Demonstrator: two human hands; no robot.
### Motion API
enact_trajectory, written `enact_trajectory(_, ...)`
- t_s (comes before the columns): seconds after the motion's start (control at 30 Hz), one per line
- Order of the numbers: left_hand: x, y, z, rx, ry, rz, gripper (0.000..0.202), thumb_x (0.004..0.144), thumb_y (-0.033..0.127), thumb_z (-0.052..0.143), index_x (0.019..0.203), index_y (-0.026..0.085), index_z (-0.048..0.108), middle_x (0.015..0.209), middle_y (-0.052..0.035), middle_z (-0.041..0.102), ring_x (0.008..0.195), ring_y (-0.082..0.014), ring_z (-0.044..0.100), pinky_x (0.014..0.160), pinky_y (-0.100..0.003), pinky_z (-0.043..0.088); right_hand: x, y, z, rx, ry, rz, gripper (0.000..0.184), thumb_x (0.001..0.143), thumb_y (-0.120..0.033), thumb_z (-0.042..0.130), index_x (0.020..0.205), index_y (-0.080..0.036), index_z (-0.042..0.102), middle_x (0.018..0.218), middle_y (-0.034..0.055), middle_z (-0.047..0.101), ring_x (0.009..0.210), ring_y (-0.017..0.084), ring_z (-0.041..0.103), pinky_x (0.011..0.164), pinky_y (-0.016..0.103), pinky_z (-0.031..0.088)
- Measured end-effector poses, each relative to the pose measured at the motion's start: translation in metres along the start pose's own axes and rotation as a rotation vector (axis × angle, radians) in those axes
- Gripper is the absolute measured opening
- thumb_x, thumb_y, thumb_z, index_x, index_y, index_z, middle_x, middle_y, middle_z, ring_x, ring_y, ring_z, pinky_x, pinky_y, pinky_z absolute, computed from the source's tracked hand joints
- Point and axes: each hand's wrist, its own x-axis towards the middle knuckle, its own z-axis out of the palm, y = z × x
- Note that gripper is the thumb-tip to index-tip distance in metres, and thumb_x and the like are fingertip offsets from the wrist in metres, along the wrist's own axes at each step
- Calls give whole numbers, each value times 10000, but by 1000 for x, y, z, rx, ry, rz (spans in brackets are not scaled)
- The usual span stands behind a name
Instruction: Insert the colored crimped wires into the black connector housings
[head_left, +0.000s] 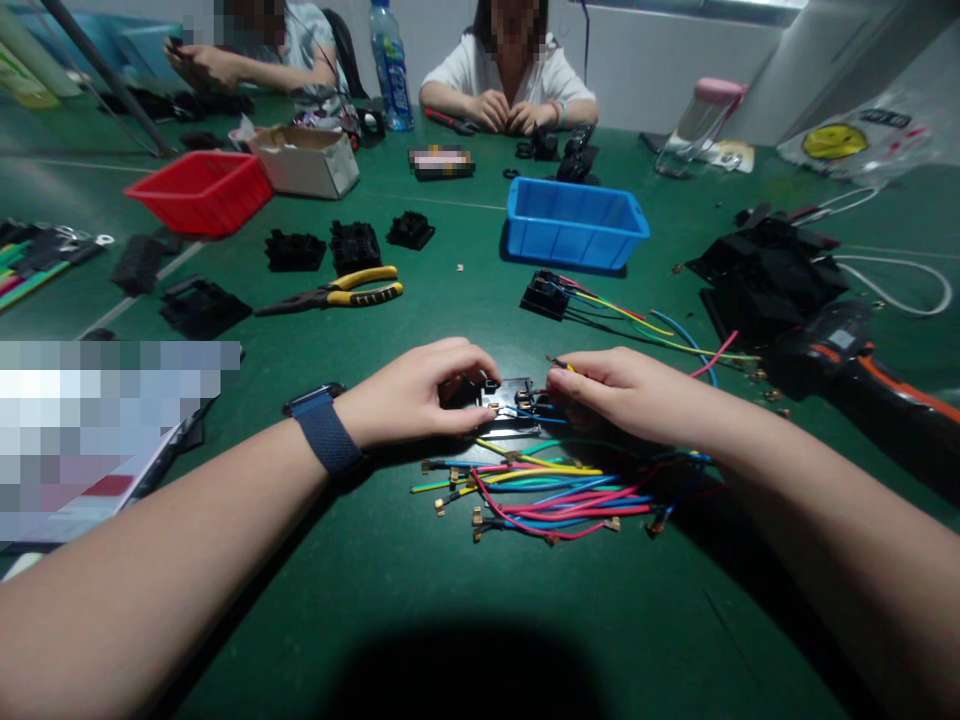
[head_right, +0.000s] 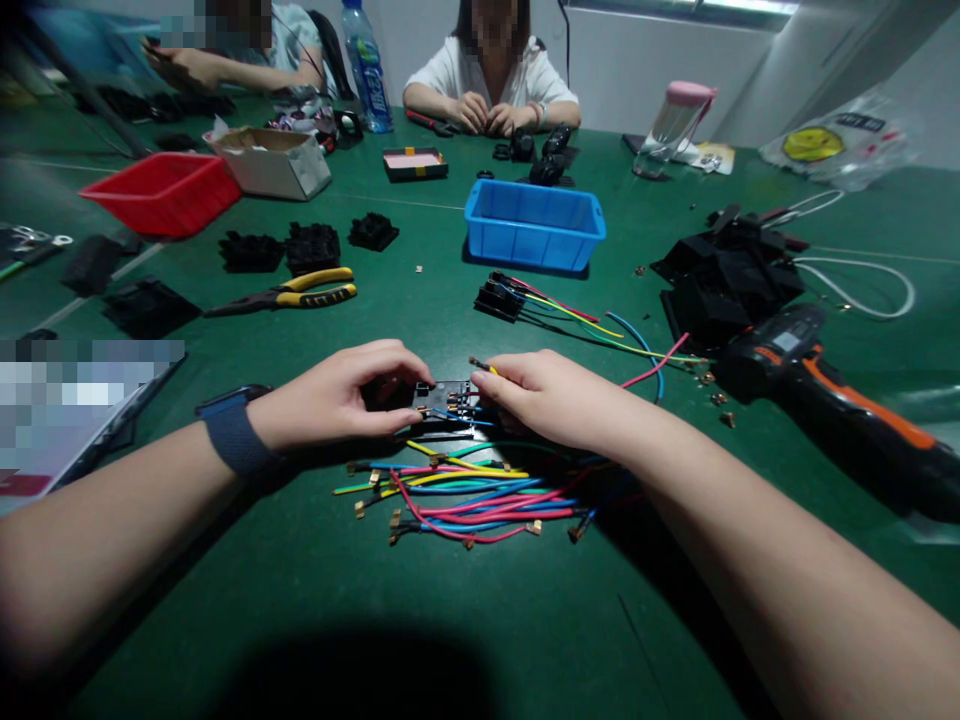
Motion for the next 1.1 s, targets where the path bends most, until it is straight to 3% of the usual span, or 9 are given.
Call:
enact_trajectory(0.13, -1, 0, 0, 2, -7, 1, 302, 784, 376, 584, 1015, 182, 591, 899, -25, 572, 753, -130, 517, 663, -243, 423, 1, -1, 2, -43, -41, -9, 381, 919, -460, 343, 658, -204, 452, 593, -21, 505, 543, 120, 442, 534, 257, 310)
enact_trajectory(0.43, -2, 4, 0, -47, -40, 64, 293, 782, 347, 595, 1021, 176, 599, 880, -22, 568, 761, -123, 520, 669, -232, 426, 0, -5, 3, -1, 177, -141, 267, 928, -367, 353, 773, -197, 489, 704, -7, 501, 671, 137, 462, 626, 257, 342)
enact_trajectory(0.6, -2, 4, 3, -46, -27, 51, 298, 804, 372, 577, 1034, 183, 591, 919, -30, 580, 784, -130, 529, 697, -242, 433, -1, -3, 6, 73, 194, -129, 169, 928, -370, 342, 928, -219, 420, 750, -15, 501, 662, 139, 448, 626, 269, 339)
enact_trajectory(0.7, -2, 2, 3, -34, -25, 42, 308, 810, 390, 574, 1041, 187, 586, 935, -32, 585, 806, -137, 534, 712, -247, 432, -2, -2, 6, 48, 220, -107, 137, 933, -319, 309, 888, -223, 395, 694, -27, 466, 621, 135, 427, 600, 268, 326)
enact_trajectory(0.87, -1, 3, 5, -23, -17, 23, 323, 814, 406, 576, 1048, 184, 565, 965, -27, 595, 765, -127, 531, 689, -245, 431, 1, -6, 6, -103, 217, -164, 131, 885, -283, 429, 801, -198, 485, 723, 1, 520, 650, 135, 448, 604, 256, 339)
enact_trajectory(1.1, -1, 5, 8, 2, -12, -6, 339, 814, 429, 572, 1051, 188, 555, 950, -25, 605, 773, -138, 538, 678, -252, 421, 2, -8, 11, -127, 284, -242, 97, 790, -149, 517, 834, -167, 601, 769, 25, 573, 706, 139, 512, 648, 253, 386)
